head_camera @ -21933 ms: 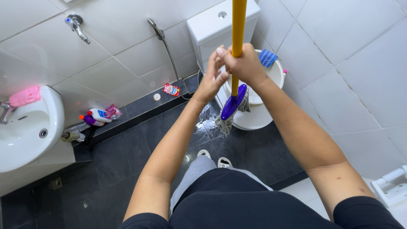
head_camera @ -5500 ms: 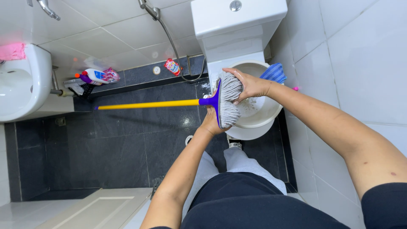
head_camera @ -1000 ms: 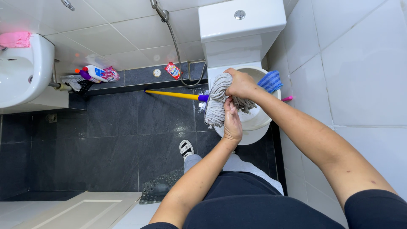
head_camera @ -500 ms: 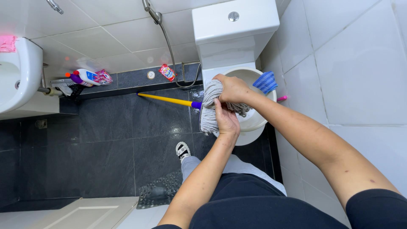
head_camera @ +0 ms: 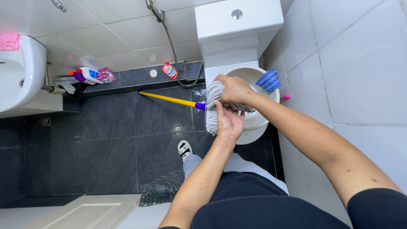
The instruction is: The person mops the dark tiled floor of a bathroom using a yellow-handled mop. They move the mop back and forth across the floor, then dip it into a white bucket to wring it out before continuing to mop the area.
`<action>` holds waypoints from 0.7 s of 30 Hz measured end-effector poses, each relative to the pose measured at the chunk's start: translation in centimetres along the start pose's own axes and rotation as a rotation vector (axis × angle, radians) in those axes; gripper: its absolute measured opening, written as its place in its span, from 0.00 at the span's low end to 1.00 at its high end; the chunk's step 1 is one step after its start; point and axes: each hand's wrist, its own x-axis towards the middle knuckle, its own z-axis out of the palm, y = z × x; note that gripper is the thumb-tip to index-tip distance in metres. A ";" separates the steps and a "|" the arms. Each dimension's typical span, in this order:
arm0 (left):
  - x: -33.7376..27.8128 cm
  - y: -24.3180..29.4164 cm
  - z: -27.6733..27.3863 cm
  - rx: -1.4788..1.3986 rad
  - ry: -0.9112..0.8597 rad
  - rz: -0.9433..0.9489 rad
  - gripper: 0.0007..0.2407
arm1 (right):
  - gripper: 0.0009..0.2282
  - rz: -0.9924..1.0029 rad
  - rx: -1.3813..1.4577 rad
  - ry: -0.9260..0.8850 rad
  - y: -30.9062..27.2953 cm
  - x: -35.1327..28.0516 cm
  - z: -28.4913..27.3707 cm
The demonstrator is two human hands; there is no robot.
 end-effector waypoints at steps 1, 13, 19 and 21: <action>0.4 0.2 0.1 0.001 0.000 -0.001 0.41 | 0.30 0.001 0.001 0.001 0.9 0.6 0.5; 4.4 0.0 -1.1 0.518 -0.094 0.335 0.41 | 0.40 -0.209 0.715 -0.258 7.3 1.4 1.8; 4.8 1.9 -0.3 0.210 -0.171 0.107 0.38 | 0.27 -0.352 0.345 0.014 10.0 -0.2 5.5; 4.5 2.4 0.0 0.077 -0.210 -0.016 0.36 | 0.23 -0.541 0.165 0.178 10.4 -1.4 7.3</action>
